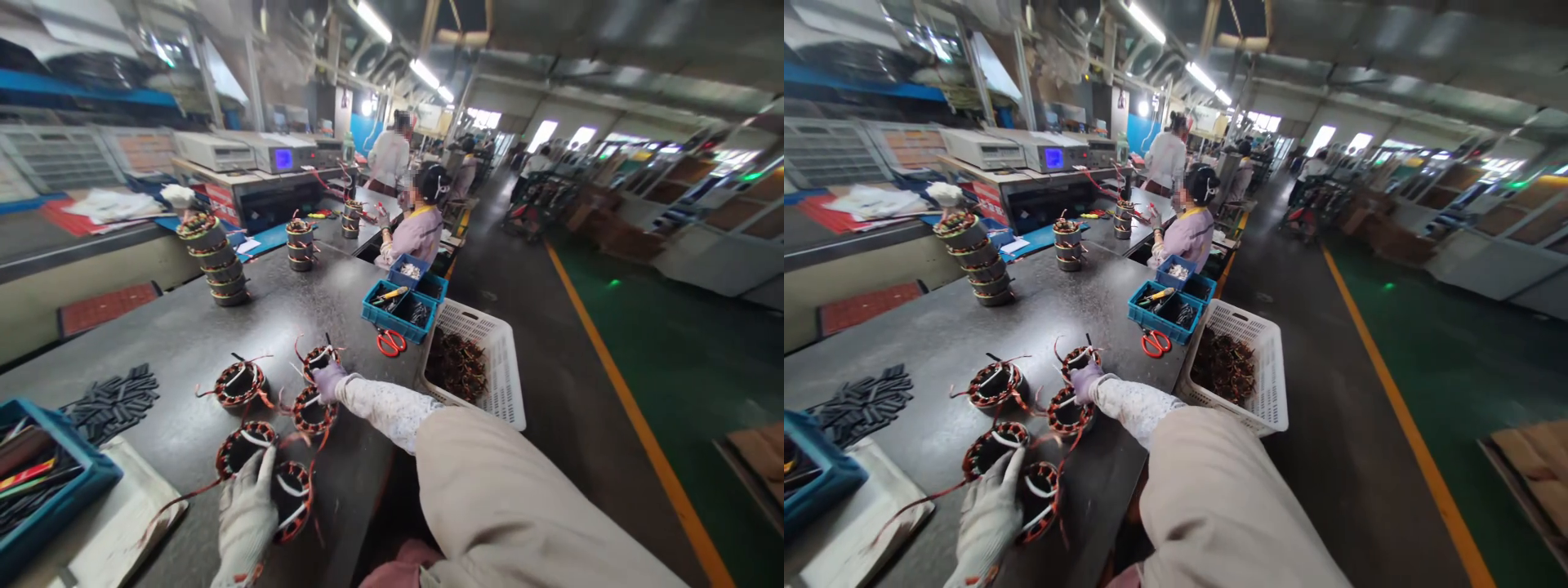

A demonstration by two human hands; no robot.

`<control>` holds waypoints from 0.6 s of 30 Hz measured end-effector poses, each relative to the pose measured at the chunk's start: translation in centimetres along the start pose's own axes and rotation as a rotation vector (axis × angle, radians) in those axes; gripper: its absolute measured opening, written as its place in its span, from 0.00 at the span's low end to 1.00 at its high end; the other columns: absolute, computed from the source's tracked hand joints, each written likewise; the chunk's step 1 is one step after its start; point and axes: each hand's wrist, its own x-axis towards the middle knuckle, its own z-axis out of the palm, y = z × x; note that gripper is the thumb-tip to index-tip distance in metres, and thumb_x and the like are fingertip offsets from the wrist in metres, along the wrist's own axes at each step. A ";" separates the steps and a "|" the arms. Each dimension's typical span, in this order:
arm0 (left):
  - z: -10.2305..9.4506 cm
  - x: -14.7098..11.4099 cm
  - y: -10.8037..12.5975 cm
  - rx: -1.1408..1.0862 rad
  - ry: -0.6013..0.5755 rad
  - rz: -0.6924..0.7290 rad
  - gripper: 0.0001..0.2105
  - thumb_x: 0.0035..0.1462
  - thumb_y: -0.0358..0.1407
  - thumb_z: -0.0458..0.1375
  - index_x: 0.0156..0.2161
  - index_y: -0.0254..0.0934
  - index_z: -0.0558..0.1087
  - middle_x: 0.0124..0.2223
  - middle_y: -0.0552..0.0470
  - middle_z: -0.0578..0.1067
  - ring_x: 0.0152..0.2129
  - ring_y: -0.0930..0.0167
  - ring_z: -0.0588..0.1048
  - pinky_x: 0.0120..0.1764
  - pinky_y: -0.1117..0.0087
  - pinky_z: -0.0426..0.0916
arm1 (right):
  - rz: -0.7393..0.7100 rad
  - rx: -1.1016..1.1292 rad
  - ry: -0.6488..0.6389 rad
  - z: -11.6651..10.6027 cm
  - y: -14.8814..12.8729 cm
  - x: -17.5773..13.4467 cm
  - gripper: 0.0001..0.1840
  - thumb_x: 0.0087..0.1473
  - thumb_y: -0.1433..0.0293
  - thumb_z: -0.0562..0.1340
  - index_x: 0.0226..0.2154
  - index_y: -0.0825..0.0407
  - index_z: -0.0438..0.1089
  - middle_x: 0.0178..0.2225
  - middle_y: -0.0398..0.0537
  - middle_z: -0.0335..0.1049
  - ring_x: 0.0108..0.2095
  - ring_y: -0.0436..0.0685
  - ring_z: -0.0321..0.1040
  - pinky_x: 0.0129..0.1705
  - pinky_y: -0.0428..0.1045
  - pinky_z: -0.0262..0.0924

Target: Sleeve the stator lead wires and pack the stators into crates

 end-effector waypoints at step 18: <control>3.5 -9.8 2.7 0.058 -0.045 0.056 0.23 0.56 0.27 0.50 0.57 0.29 0.71 0.55 0.36 0.75 0.54 0.57 0.71 0.62 0.52 0.57 | 0.184 0.003 -0.185 3.7 -2.5 -4.6 0.34 0.42 0.63 0.70 0.52 0.55 0.65 0.46 0.60 0.75 0.43 0.68 0.75 0.44 0.57 0.70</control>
